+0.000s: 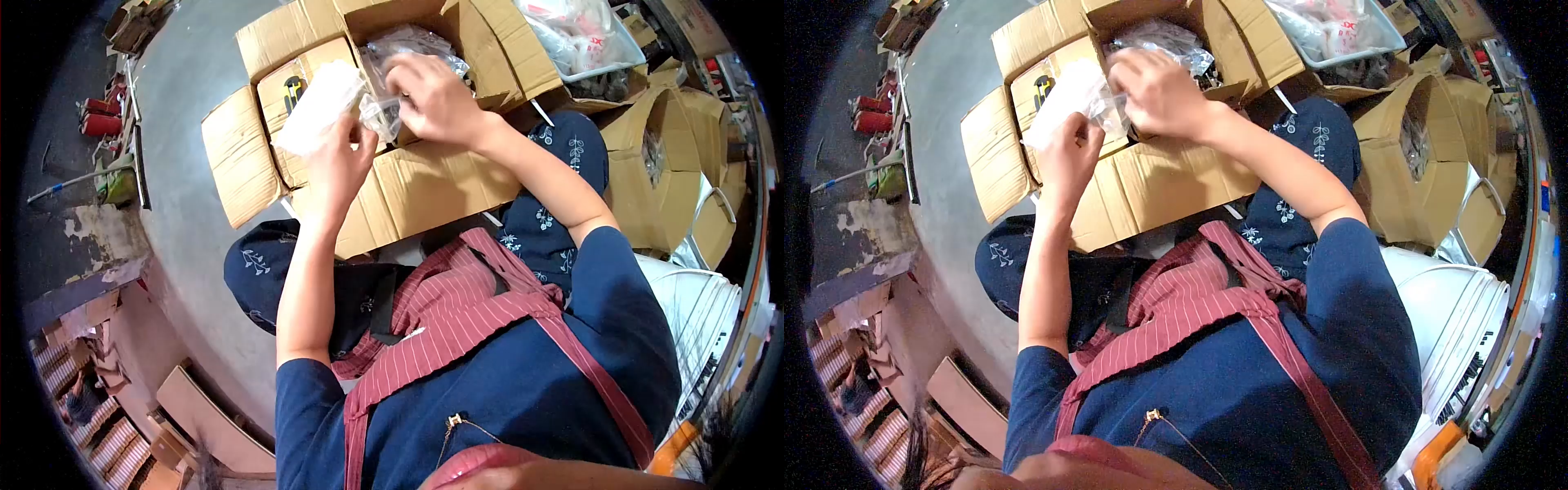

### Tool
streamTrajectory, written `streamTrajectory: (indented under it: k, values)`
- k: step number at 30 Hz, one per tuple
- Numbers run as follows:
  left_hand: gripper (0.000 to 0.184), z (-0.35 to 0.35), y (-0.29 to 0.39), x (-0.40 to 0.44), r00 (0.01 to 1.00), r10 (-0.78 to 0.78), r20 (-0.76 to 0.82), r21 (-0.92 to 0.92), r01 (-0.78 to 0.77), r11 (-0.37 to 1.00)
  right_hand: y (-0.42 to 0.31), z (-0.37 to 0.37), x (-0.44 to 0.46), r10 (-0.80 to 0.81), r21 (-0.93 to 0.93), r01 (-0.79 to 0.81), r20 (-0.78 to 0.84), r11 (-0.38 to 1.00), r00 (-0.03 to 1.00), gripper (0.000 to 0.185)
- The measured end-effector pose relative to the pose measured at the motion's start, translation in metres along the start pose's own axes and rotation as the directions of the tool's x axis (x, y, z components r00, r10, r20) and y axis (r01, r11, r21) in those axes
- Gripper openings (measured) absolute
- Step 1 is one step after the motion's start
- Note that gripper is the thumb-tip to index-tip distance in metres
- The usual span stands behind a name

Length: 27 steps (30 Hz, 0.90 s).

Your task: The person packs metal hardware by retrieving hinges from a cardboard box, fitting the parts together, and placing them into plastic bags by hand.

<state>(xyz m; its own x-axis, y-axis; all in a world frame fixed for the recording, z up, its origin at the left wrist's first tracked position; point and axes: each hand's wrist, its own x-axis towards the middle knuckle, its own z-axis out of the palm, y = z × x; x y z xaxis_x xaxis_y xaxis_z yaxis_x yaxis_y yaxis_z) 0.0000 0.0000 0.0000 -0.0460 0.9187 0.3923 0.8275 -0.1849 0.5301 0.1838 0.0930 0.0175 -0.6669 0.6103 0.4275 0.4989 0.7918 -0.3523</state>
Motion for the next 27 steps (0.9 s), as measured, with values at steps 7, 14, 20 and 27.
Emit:
streamTrajectory:
  k: [7,14,20,27]
  values:
    - [0.017,0.002,0.015,-0.005,0.999,-0.046,0.013,-0.011,0.046,0.999,-0.011,0.033,-0.006,-0.032,0.189,0.043,-0.063,0.981,0.998,0.021]
    - [0.023,-0.013,-0.032,0.013,0.942,-0.329,-0.061,0.229,0.334,0.914,0.054,-0.002,0.043,0.310,0.734,-0.513,0.411,0.444,0.857,0.033]
    - [0.021,-0.025,-0.054,0.021,0.932,-0.350,-0.098,0.219,0.363,0.906,0.130,0.024,0.039,0.664,-0.483,-0.490,0.678,0.726,0.315,0.026]
    - [0.023,-0.030,-0.054,0.026,0.907,-0.409,-0.096,0.152,0.420,0.895,0.153,0.013,0.001,0.643,-0.214,-0.657,0.559,0.723,0.524,0.031]
